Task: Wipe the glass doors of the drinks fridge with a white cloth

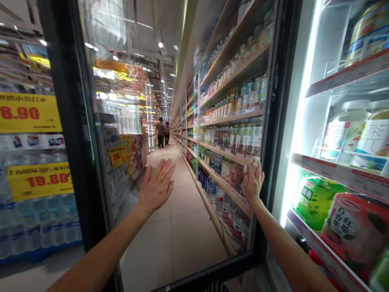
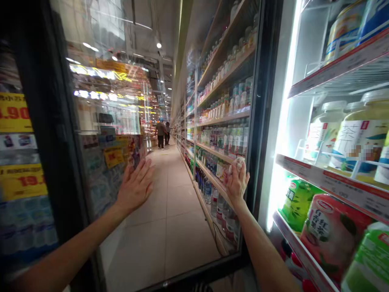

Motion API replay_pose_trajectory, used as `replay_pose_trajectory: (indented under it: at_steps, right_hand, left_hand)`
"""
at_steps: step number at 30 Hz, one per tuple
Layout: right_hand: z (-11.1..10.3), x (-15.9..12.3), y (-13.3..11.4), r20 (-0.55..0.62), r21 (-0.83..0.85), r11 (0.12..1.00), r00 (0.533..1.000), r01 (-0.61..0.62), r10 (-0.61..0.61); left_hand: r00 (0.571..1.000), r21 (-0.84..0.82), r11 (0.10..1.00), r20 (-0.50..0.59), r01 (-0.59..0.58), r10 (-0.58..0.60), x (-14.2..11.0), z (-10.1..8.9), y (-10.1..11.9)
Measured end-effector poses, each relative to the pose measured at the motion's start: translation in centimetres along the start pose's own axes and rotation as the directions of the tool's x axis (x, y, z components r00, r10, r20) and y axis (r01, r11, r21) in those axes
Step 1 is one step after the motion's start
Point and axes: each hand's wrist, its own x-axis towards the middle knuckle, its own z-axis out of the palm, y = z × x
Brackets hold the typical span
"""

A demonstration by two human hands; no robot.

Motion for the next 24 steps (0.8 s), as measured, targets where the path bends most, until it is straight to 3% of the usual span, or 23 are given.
replay_pose_trajectory:
  at_steps: [2, 4, 9, 11, 13, 15, 17, 19, 21, 24]
  right_hand:
    - [0.2, 2.0, 0.9, -0.025, -0.009, 0.996, 0.996, -0.085, 0.085]
    - [0.0, 1.1, 1.5, -0.017, -0.012, 0.995, 0.995, -0.098, 0.098]
    - [-1.1, -9.8, 1.3, 0.064, -0.031, 0.993, 0.991, -0.116, 0.118]
    - [-1.2, -12.0, 0.7, 0.08, -0.031, 0.988, 0.985, -0.149, 0.152]
    - [-0.9, -11.0, -0.4, 0.078, -0.007, 0.986, 0.983, -0.166, 0.166]
    - [-0.4, -7.9, -2.4, 0.064, 0.043, 0.988, 0.987, -0.147, 0.144]
    - [0.1, -5.2, -5.2, 0.022, 0.089, 0.992, 0.996, -0.093, 0.091]
    - [0.3, -4.8, -8.3, 0.005, 0.114, 0.993, 1.0, 0.02, -0.02]
    - [0.1, -6.8, -11.2, 0.034, 0.139, 0.974, 0.982, 0.179, -0.185]
    - [-0.5, -10.6, -14.0, 0.113, 0.196, 0.899, 0.901, 0.392, -0.418]
  left_hand:
    - [1.0, -0.021, 1.0, 0.009, 0.021, -0.02, -0.2, 0.0, 0.2]
    - [0.999, -0.044, 0.998, 0.021, 0.033, -0.032, -0.8, -0.1, 0.5]
    - [0.999, -0.071, 0.997, 0.044, 0.025, -0.022, -3.6, -0.2, 0.7]
    - [0.999, -0.071, 0.997, 0.053, 0.005, -0.001, -4.8, -0.3, 0.5]
    - [0.998, -0.067, 0.998, 0.066, -0.012, 0.016, -5.7, -0.3, 0.5]
    - [0.997, -0.061, 0.998, 0.076, -0.01, 0.015, -6.1, -0.4, 0.6]
    - [0.996, -0.058, 0.998, 0.085, 0.015, -0.01, -6.5, -0.4, 0.9]
    - [0.995, -0.057, 0.998, 0.094, 0.041, -0.036, -7.0, -0.6, 1.1]
    - [0.994, -0.05, 0.997, 0.103, 0.051, -0.046, -7.8, -0.9, 1.1]
    - [0.992, -0.03, 0.998, 0.114, 0.055, -0.051, -9.4, -1.8, 0.0]
